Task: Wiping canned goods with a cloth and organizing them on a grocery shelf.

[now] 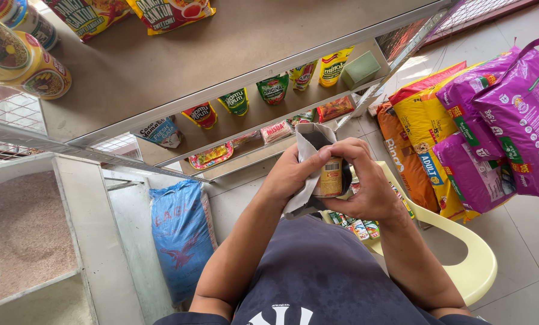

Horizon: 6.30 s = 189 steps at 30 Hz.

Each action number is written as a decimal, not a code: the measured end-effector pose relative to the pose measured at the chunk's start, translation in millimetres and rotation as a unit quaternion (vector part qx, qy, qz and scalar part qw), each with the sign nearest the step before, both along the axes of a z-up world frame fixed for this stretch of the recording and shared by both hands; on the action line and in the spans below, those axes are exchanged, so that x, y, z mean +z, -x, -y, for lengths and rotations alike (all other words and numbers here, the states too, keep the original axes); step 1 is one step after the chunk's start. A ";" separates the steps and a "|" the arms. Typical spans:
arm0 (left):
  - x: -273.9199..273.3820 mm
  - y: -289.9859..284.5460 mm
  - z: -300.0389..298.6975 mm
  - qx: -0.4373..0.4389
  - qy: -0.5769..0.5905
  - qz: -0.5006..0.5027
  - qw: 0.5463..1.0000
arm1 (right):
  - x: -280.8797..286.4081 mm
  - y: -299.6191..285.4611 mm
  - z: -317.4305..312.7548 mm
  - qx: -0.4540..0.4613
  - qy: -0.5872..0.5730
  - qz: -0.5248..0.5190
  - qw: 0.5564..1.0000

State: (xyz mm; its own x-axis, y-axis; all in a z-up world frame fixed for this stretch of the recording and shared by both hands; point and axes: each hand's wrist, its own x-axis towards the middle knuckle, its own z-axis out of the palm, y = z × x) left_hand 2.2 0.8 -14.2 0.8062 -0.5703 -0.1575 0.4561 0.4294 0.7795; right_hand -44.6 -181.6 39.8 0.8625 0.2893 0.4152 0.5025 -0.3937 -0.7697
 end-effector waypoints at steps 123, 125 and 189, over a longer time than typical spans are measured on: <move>3.4 15.0 -100.7 -0.035 0.090 -0.030 0.995 | 21.5 43.1 -126.4 -0.169 0.067 0.123 0.976; 14.8 17.7 -96.6 -0.010 0.101 -0.086 0.991 | 19.6 44.6 -122.8 -0.187 0.056 0.104 0.975; 19.5 -24.1 20.9 0.011 0.129 -0.076 0.989 | 24.6 -19.0 16.8 -0.047 0.035 0.034 0.998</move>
State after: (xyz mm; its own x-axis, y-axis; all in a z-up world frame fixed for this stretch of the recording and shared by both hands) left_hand 26.3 -20.1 5.4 0.7966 -0.5905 -0.1293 0.5481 0.6154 0.5665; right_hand -25.6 -198.4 64.4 0.8577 0.2387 0.4553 0.5110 -0.4941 -0.7034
